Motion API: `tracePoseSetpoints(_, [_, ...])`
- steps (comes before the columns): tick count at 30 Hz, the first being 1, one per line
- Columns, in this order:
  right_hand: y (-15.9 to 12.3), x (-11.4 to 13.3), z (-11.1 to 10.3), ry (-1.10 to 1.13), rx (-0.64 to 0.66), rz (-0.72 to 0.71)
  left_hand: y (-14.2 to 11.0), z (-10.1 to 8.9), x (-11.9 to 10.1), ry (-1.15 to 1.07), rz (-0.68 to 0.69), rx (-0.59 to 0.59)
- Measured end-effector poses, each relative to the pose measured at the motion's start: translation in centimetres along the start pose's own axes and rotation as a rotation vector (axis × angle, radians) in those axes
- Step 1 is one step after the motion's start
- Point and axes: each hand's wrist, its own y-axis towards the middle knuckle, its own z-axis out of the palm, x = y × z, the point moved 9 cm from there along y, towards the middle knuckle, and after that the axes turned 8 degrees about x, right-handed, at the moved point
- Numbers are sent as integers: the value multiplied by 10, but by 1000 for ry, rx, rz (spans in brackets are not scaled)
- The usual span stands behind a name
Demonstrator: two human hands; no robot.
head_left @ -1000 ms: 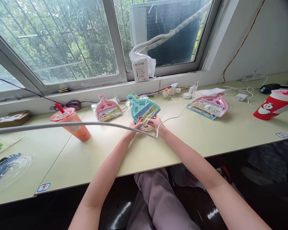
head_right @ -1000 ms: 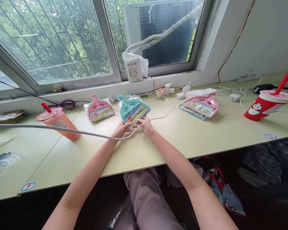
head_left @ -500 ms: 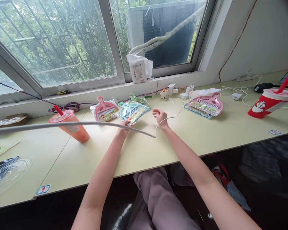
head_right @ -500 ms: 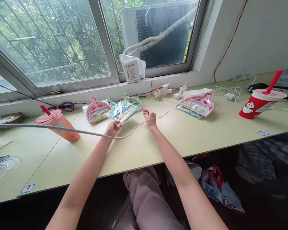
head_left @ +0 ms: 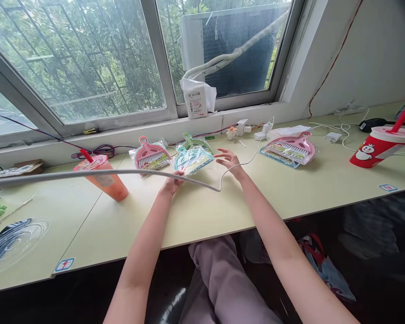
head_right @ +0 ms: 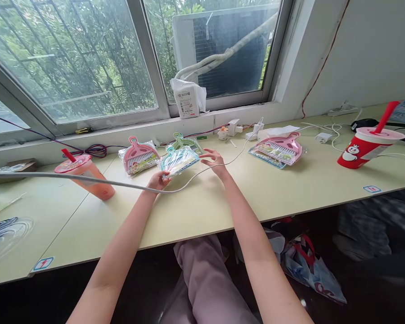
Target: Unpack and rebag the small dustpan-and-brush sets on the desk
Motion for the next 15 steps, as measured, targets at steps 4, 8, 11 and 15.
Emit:
tracePoseSetpoints(4, [0,2,8,-23,125,19,0,-2,-3,-15,14,-3])
tracePoseSetpoints(8, [0,9,17,-143,127,-39,-1,-1,-5,-14,18,10])
tracePoseSetpoints(11, [1,12,20,-182,100,-67,-2,1,-4,3,6,24])
tracePoseSetpoints(15, [2,12,17,-157,60,-83,-1,0,-1,47,-29,42])
